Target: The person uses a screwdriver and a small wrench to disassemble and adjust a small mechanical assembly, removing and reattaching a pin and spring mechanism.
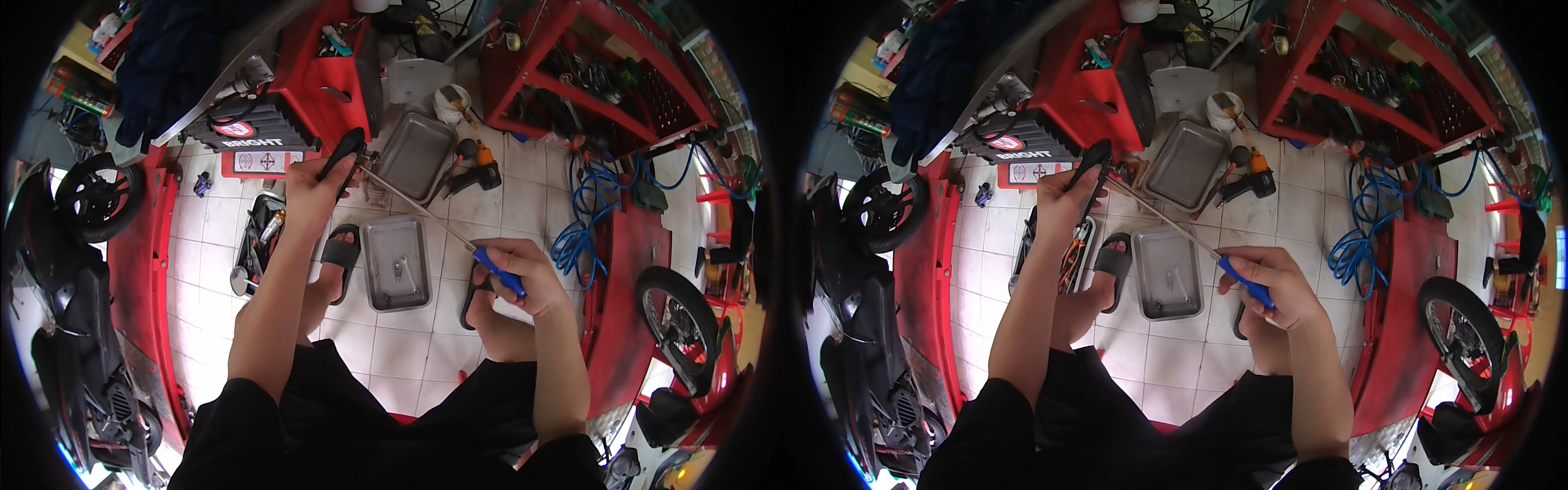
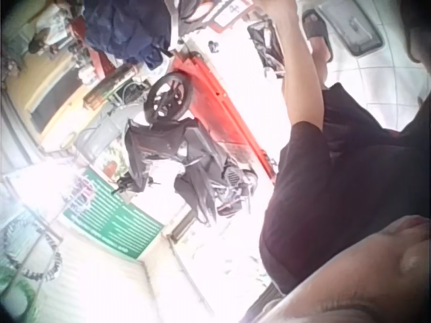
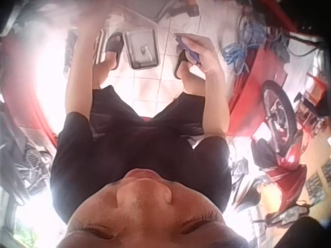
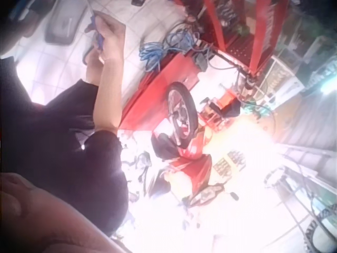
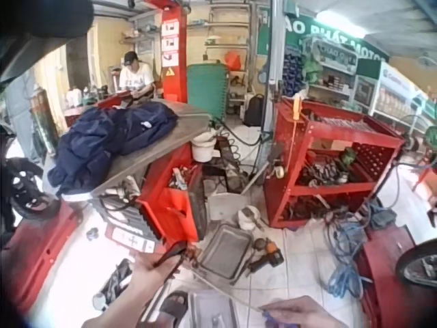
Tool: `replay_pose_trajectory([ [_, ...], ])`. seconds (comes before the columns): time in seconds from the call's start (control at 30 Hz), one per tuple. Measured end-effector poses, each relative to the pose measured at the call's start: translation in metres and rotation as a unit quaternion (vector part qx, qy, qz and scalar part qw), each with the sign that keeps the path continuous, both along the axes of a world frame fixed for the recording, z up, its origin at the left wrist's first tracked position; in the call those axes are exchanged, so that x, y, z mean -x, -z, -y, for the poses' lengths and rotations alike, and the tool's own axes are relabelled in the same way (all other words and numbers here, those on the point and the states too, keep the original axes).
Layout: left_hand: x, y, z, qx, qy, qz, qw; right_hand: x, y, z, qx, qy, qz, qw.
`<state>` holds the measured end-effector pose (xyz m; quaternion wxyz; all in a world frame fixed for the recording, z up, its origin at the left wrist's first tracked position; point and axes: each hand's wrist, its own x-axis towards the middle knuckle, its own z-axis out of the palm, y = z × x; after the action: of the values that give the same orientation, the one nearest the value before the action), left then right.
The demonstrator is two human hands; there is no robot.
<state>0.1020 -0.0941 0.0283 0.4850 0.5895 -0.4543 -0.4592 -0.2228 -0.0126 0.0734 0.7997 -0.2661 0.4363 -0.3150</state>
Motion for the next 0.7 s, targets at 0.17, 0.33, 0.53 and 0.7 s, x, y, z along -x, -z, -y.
replay_pose_trajectory([
  [0.17,-0.002,0.001,0.000,-0.005,0.026,0.056,0.998,-0.010,0.006,-0.012,0.529,-0.028,-0.402,0.747],
  [0.33,-0.006,0.006,-0.001,-0.055,0.041,0.131,0.989,-0.024,-0.013,-0.019,0.614,-0.006,-0.503,0.609],
  [0.53,0.002,-0.004,0.005,-0.039,0.010,-0.036,0.999,-0.025,0.010,-0.012,0.458,0.312,-0.200,0.808],
  [0.7,0.006,-0.005,0.003,-0.043,-0.007,-0.047,0.998,-0.010,-0.008,-0.005,0.106,0.142,-0.155,0.972],
])
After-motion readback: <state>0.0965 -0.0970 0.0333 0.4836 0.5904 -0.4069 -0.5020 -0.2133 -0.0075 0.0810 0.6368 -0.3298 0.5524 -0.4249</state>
